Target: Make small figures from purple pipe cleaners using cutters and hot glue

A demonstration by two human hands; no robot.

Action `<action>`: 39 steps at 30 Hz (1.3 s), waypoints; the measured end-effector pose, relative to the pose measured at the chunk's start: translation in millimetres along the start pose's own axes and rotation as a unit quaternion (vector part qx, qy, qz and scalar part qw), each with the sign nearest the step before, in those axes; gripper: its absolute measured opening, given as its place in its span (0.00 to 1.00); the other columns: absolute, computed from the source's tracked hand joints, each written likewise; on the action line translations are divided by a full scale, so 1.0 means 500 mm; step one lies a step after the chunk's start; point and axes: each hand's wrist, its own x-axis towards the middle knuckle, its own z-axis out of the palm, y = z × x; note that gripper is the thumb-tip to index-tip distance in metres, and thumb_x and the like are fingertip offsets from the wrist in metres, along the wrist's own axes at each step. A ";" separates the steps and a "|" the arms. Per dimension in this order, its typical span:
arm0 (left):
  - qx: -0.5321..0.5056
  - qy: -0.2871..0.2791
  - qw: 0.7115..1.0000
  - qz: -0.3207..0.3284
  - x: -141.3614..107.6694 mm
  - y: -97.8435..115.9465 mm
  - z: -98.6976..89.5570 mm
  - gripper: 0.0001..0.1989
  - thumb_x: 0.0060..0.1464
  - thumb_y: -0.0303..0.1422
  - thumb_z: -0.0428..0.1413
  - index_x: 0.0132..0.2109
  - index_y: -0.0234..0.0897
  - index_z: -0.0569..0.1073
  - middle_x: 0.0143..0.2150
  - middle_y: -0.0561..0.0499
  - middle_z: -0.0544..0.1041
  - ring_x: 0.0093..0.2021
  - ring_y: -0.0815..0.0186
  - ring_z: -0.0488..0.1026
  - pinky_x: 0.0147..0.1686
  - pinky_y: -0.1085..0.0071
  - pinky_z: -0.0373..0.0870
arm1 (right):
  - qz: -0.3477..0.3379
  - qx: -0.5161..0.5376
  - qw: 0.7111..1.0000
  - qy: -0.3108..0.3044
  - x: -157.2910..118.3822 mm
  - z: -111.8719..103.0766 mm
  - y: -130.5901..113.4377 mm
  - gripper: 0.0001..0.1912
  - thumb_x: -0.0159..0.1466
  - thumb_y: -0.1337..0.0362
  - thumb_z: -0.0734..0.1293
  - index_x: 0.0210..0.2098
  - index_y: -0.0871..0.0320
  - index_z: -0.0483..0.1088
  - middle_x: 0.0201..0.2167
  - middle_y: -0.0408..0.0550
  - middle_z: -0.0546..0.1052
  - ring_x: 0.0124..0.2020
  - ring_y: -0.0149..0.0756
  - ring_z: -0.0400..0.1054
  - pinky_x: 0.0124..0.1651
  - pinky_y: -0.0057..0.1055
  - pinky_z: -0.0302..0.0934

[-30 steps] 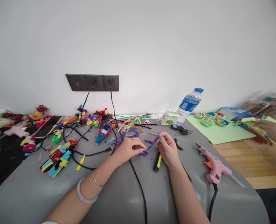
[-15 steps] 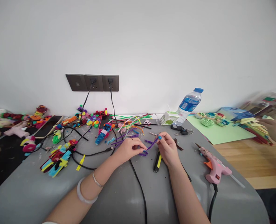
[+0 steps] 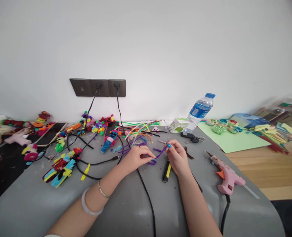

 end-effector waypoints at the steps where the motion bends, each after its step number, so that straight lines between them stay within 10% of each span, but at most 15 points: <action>1: 0.000 0.000 1.000 0.000 0.000 -0.001 0.000 0.07 0.55 0.27 0.58 0.37 0.37 0.82 0.34 0.48 0.78 0.33 0.68 0.70 0.30 0.75 0.62 | -0.001 -0.001 1.000 -0.002 0.000 0.000 0.000 0.13 0.56 0.52 0.74 0.31 0.53 0.71 0.23 0.41 0.70 0.25 0.31 0.62 0.30 0.27 0.58; 39: -0.012 0.004 1.000 0.003 0.001 0.001 0.001 0.07 0.54 0.25 0.58 0.36 0.36 0.82 0.33 0.49 0.76 0.31 0.70 0.68 0.30 0.76 0.61 | 0.002 0.014 1.000 -0.012 0.001 -0.003 0.004 0.12 0.57 0.54 0.73 0.31 0.53 0.71 0.24 0.40 0.70 0.26 0.30 0.62 0.31 0.25 0.58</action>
